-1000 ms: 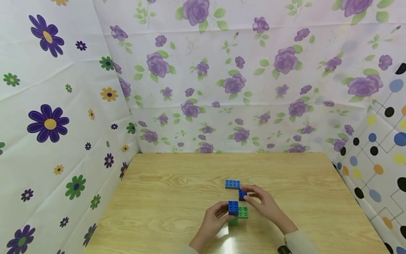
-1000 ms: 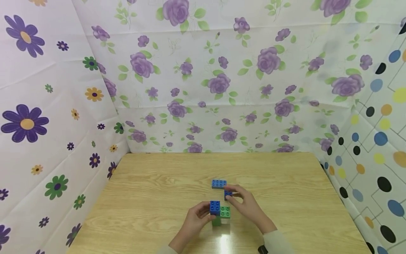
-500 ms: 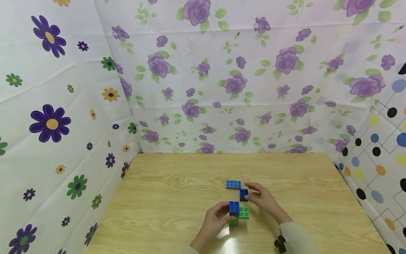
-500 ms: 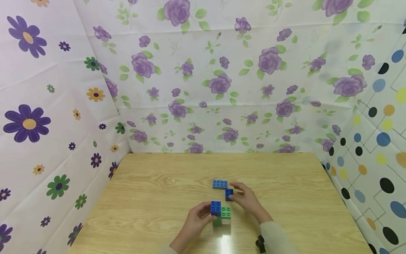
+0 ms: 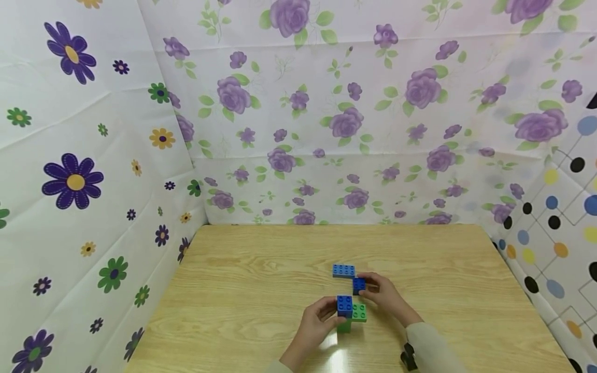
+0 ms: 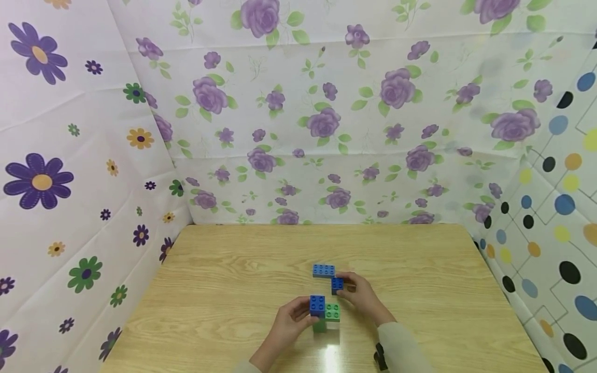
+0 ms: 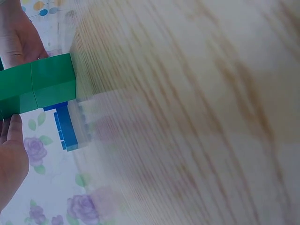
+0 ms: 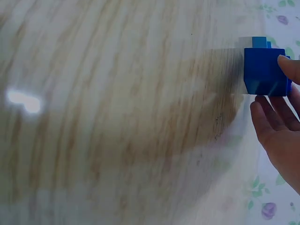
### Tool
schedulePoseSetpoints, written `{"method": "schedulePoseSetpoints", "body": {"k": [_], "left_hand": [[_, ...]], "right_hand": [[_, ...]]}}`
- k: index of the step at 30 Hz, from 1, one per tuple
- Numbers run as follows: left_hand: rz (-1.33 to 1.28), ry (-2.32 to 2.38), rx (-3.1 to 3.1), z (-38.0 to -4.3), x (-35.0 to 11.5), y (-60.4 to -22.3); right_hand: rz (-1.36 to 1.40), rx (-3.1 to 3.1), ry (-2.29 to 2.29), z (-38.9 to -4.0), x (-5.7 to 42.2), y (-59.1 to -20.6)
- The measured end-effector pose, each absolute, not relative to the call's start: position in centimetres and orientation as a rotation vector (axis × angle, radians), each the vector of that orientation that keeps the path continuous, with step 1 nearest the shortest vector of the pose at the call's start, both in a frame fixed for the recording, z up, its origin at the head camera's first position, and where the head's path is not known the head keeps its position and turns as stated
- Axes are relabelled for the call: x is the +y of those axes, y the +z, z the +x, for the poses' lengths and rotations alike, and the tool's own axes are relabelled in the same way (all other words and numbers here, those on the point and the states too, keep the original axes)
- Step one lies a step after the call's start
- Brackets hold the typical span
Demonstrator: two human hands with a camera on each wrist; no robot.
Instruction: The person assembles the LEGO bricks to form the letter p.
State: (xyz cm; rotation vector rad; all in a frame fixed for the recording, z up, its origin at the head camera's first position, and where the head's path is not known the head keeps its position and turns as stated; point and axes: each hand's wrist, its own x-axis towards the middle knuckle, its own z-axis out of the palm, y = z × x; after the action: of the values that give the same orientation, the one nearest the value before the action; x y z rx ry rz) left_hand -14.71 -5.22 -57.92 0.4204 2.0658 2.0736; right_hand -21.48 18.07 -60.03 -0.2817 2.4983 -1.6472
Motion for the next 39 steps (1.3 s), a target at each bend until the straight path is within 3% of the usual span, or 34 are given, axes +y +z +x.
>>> {"method": "schedulePoseSetpoints", "body": {"k": [20, 39], "left_hand": [[0.361, 2.068, 2.059, -14.6, -5.2, -57.6], [0.395, 2.071, 2.068, -14.8, -5.1, -58.1]], "right_hand": [[-0.314, 2.539, -1.637, -21.4, 18.4, -59.3], [-0.512, 2.455, -1.694, -19.9, 19.8, -55.4]]}}
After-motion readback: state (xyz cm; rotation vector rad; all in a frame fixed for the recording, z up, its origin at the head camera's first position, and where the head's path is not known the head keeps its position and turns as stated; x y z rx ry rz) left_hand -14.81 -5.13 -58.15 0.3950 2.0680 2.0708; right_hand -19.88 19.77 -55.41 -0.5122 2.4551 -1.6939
